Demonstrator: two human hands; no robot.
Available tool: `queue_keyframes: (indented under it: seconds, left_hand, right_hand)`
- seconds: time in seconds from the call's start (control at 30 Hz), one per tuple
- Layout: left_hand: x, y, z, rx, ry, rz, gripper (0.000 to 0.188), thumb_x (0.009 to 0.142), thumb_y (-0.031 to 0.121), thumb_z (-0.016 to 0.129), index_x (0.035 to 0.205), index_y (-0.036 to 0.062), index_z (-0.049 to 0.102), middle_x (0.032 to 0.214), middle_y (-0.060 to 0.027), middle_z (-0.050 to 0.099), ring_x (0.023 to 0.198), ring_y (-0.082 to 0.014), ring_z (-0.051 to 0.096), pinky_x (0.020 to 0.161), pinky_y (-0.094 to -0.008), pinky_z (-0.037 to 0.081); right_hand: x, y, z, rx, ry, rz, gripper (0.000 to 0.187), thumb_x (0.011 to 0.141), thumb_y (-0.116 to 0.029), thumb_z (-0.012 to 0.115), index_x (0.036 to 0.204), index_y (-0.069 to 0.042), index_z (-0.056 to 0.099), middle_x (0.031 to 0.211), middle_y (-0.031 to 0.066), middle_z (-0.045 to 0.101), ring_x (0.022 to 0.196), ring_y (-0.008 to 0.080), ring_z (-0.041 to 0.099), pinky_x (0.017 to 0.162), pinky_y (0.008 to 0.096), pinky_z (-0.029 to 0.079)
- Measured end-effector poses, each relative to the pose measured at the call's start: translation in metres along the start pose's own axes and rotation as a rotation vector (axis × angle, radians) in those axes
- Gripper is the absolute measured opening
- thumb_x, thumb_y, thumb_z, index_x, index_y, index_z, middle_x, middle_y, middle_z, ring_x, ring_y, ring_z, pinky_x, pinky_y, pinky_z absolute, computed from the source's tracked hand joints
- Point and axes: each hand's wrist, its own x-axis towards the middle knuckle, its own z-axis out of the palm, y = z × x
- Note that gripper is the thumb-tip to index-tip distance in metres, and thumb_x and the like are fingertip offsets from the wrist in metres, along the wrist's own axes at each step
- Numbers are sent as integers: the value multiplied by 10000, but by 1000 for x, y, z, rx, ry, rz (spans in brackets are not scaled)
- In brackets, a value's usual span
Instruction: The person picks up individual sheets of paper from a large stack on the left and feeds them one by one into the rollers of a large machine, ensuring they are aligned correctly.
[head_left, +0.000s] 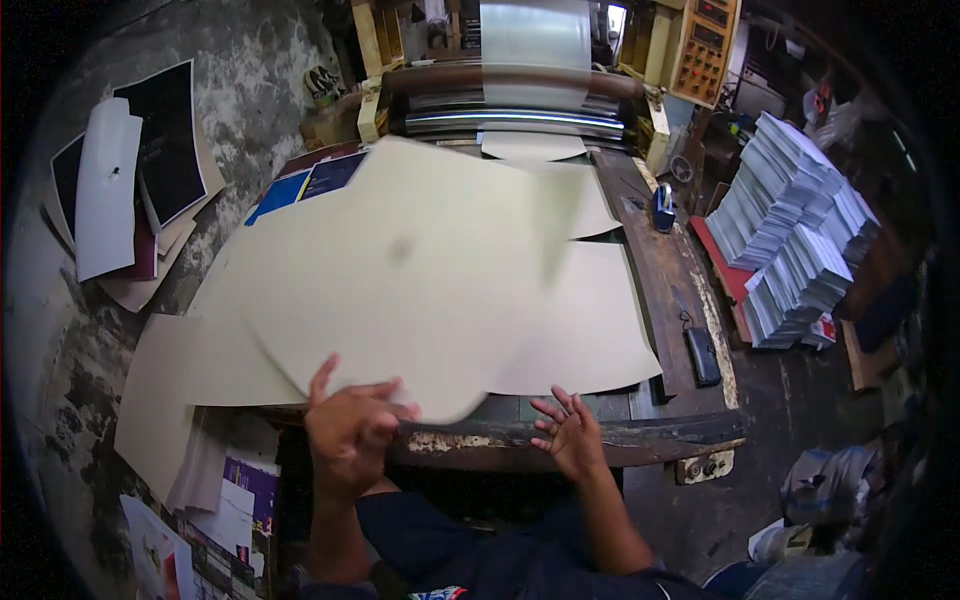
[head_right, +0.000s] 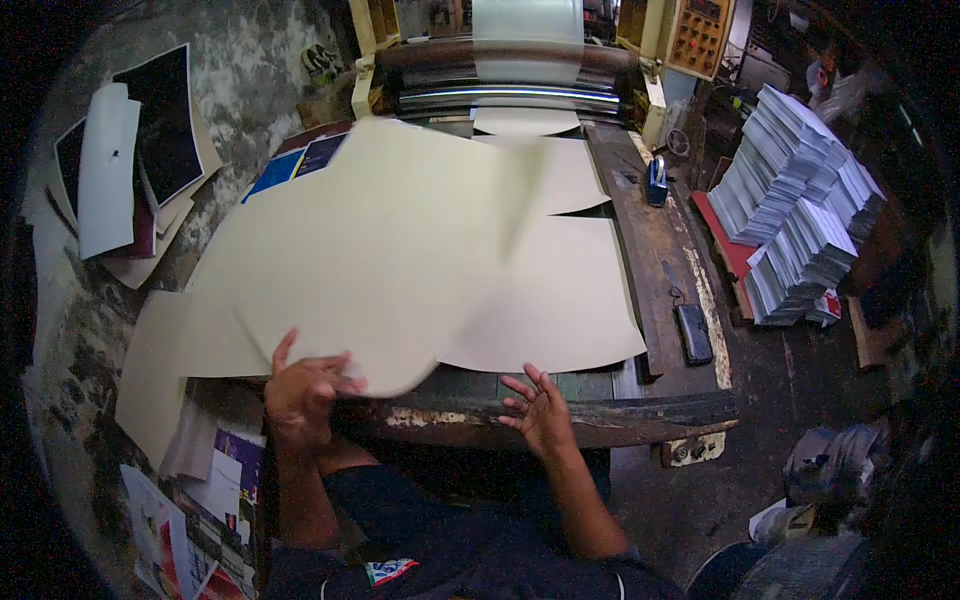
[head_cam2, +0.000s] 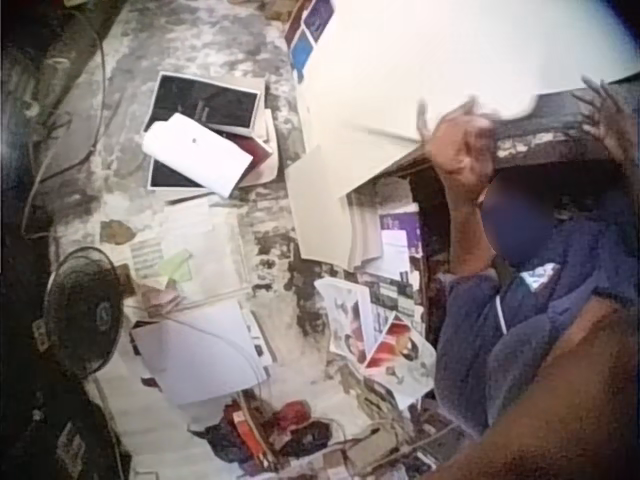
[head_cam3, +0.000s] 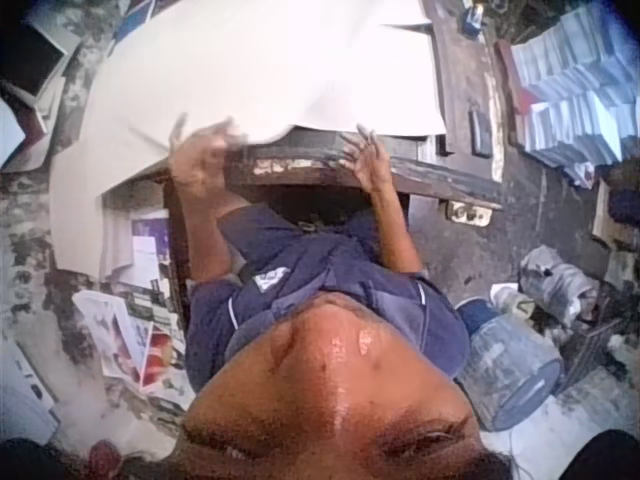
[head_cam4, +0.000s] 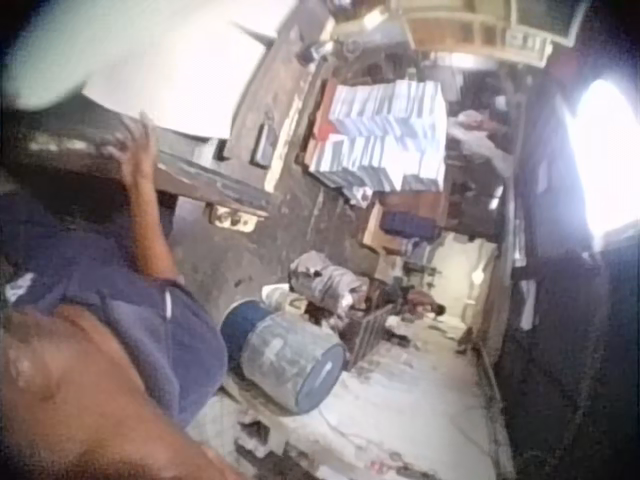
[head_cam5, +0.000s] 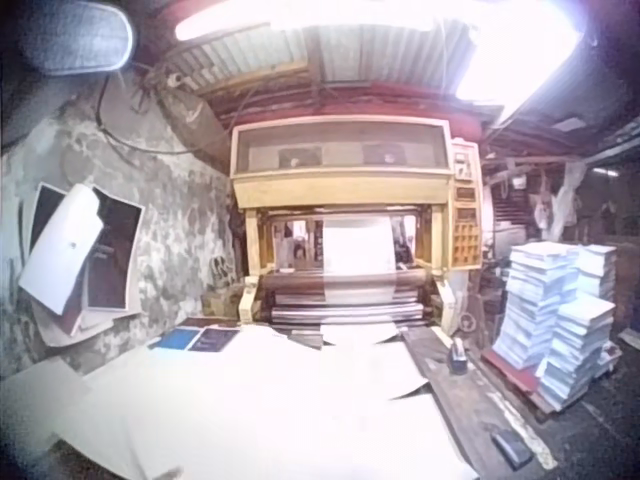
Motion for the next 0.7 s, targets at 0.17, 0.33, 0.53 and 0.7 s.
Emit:
queue_keyframes:
  seconds: [0.17, 0.33, 0.53, 0.7]
  left_hand:
    - [6, 18, -2, 6, -381, 224, 310, 836, 451, 671, 722, 163, 697, 889, 52, 734, 1152, -243, 617, 1142, -591, 67]
    - [13, 17, -1, 247, -328, 150, 434, 732, 522, 721, 942, 142, 725, 1178, -48, 668, 1331, -313, 442, 1120, -632, 99]
    - [20, -31, -29, 118, -179, -143, 572, 656, 394, 832, 1106, 79, 673, 1222, -121, 641, 1297, -355, 474, 1100, -509, 301]
    - [9, -49, -33, -56, -143, -345, 459, 721, 277, 820, 1086, 34, 685, 1130, -137, 685, 1192, -291, 582, 1087, -423, 335]
  right_hand:
    - [-36, -27, 15, 57, -485, -89, 688, 876, -473, 610, 1329, 2, 403, 1106, 196, 599, 858, 281, 641, 699, 455, 600]
    - [-34, -15, -14, -125, -77, 21, 353, 903, -288, 594, 1079, 10, 529, 818, 112, 581, 664, 203, 578, 581, 394, 524]
    - [-55, 42, -53, -190, 171, 172, 292, 940, -295, 563, 1028, -17, 552, 820, 108, 587, 684, 197, 580, 643, 416, 532]
    - [-85, 78, -71, -268, 131, 247, 407, 970, -339, 519, 1173, 13, 492, 914, 163, 621, 761, 232, 627, 697, 438, 562]
